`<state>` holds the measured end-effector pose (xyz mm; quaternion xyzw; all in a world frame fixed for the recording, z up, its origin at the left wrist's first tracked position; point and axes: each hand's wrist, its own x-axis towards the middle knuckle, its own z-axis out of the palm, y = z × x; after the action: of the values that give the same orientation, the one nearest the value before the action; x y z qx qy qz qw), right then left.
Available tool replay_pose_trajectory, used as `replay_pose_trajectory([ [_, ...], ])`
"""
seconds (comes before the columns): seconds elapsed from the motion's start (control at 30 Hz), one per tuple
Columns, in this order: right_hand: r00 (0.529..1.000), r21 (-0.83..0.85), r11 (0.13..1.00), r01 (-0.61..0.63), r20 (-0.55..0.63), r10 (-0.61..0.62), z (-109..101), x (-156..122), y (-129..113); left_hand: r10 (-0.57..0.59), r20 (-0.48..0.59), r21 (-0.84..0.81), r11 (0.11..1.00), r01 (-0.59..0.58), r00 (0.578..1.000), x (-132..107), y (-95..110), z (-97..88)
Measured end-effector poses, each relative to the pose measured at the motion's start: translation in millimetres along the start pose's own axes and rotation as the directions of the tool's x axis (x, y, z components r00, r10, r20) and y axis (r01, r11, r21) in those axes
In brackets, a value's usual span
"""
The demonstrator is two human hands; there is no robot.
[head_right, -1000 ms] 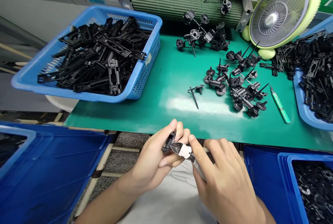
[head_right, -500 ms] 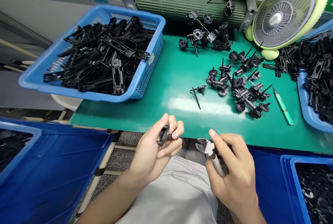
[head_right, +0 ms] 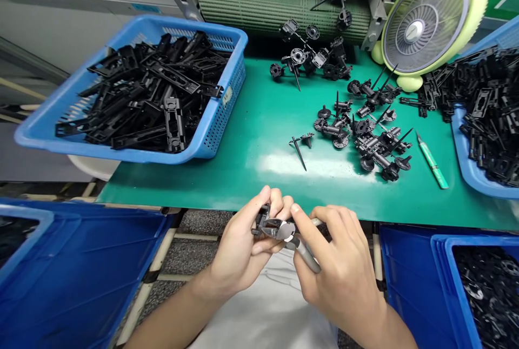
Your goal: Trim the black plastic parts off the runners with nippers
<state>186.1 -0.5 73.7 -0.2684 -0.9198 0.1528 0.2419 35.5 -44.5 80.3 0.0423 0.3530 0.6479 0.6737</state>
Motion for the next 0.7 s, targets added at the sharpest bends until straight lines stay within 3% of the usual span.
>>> replay_pose_trajectory([
  [0.2, 0.999, 0.039, 0.998, -0.047, 0.020, 0.047, -1, -4, -7, 0.017, 0.041, -0.009, 1.000, -0.017, 0.999, 0, -3, -0.4],
  [0.53, 0.999, -0.089, 0.996, -0.025, 0.042, 0.029, -5, -6, -7, -0.034, 0.021, -0.039, 0.999, 0.035, 0.999, -1, -7, 1.7],
  [0.6, 0.999, -0.058, 0.998, -0.034, 0.037, 0.036, -1, -6, -1, -0.002, -0.006, 0.030, 1.000, 0.003, 1.000, 4, -7, -0.2],
  [0.7, 0.990, 0.154, 0.980, -0.124, -0.043, 0.132, 13, -6, 18, 0.169, -0.044, 0.304, 0.941, -0.148, 0.985, 19, -1, -9.9],
])
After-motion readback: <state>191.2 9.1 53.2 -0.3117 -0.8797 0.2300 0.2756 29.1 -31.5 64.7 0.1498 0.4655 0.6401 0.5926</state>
